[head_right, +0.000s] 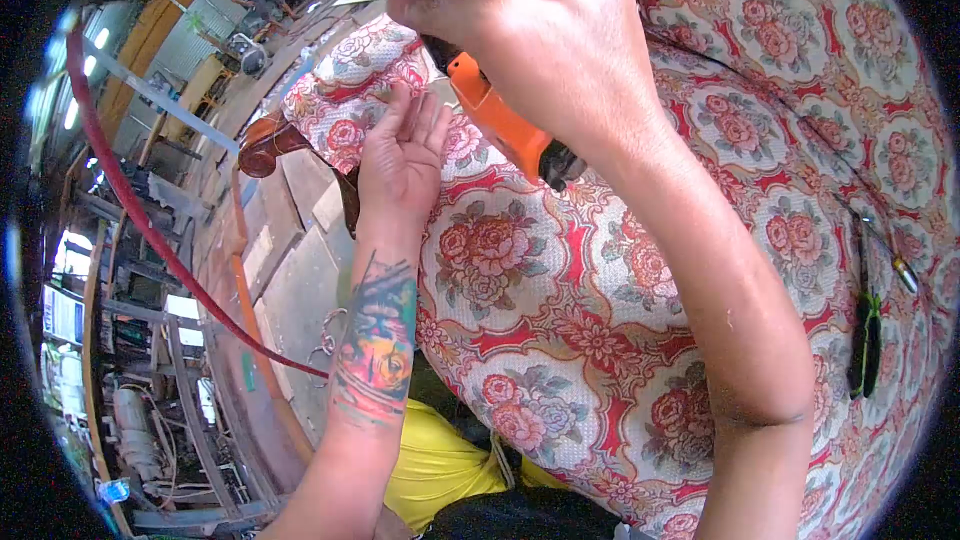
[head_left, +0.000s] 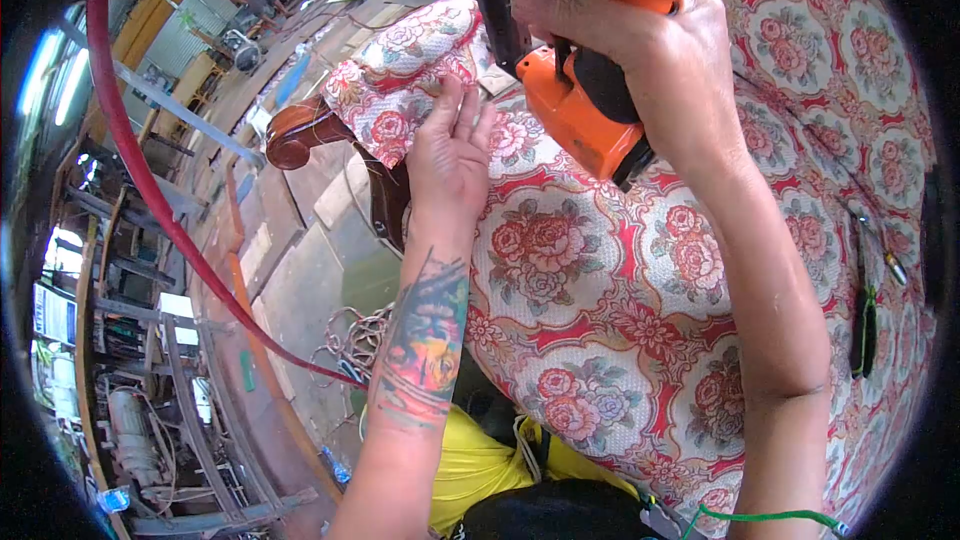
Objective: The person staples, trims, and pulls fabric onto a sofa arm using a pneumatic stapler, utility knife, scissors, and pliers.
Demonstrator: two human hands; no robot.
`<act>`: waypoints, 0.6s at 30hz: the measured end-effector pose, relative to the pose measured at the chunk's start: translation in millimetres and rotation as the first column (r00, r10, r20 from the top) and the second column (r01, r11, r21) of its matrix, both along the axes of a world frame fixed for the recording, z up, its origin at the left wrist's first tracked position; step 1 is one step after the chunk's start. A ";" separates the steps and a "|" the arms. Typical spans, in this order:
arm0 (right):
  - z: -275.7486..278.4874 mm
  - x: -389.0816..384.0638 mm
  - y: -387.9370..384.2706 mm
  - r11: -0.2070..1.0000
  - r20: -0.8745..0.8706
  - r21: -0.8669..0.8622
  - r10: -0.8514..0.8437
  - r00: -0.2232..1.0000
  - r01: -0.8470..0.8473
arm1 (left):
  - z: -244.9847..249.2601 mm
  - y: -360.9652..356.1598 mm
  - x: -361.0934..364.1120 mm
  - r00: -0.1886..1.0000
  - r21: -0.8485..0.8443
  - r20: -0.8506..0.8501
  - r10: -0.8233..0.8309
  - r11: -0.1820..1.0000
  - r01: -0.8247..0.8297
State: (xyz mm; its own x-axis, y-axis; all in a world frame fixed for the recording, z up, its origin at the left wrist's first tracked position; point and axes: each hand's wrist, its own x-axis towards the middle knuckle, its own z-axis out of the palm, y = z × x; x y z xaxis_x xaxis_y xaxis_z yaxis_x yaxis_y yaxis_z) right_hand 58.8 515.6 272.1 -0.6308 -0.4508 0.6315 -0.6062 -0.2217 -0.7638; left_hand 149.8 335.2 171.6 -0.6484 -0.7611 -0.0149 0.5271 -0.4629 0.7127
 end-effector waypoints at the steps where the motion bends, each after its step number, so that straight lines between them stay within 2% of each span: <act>1: -3.2 -6.0 0.5 1.000 0.011 -0.010 0.005 1.000 -0.004 | -0.6 -1.1 -3.3 0.998 -0.018 -0.011 0.054 0.998 -0.054; 2: -5.1 -10.9 0.8 0.996 -0.221 -0.005 -0.084 0.972 0.085 | -1.4 -2.4 -6.0 0.998 -0.031 -0.001 0.057 0.998 -0.057; 3: -5.1 -12.8 1.1 0.984 -0.438 -0.020 -0.166 0.884 0.174 | -1.7 -3.5 -7.6 0.995 -0.068 -0.003 0.095 0.993 -0.095; 4: -3.3 -12.1 1.8 0.985 -0.427 -0.027 -0.165 0.889 0.171 | -2.4 -3.9 -8.4 0.991 -0.102 -0.007 0.133 0.986 -0.133; 5: 1.1 -9.9 2.5 0.994 -0.169 -0.107 0.014 0.986 -0.032 | -3.2 -4.2 -9.4 0.991 -0.110 0.001 0.136 0.985 -0.135; 6: 5.2 -7.2 3.4 0.950 0.080 -0.235 0.229 0.970 -0.205 | -2.6 -3.3 -9.7 0.975 -0.186 0.069 0.209 0.963 -0.194; 7: 5.6 -6.5 3.8 0.948 0.087 -0.239 0.236 0.968 -0.210 | -2.1 -2.3 -8.7 0.949 -0.265 0.129 0.288 0.932 -0.247; 10: 10.9 0.9 7.4 0.920 0.180 -0.274 0.336 0.924 -0.281 | -0.2 3.8 -10.4 0.933 -0.284 0.127 0.337 0.913 -0.291; 12: 25.9 11.3 17.9 0.979 0.156 -0.078 0.197 0.968 -0.187 | 0.3 2.8 -10.8 0.926 -0.284 0.148 0.347 0.912 -0.297; 13: 33.2 8.9 24.2 0.978 0.161 -0.084 0.200 0.967 -0.189 | 0.5 2.5 -10.6 0.921 -0.278 0.165 0.354 0.912 -0.301; 15: 42.3 3.6 33.8 0.924 0.365 -0.061 0.373 0.853 -0.378 | 0.4 2.9 -8.4 0.917 -0.317 0.155 0.368 0.898 -0.307; 16: 39.5 3.4 33.3 0.923 0.369 -0.065 0.375 0.851 -0.379 | -0.3 3.2 -7.2 0.915 -0.348 0.142 0.379 0.884 -0.312; 18: 34.5 4.1 30.6 0.940 0.253 -0.108 0.340 0.906 -0.323 | -1.9 0.9 -4.8 0.916 -0.374 0.140 0.375 0.877 -0.302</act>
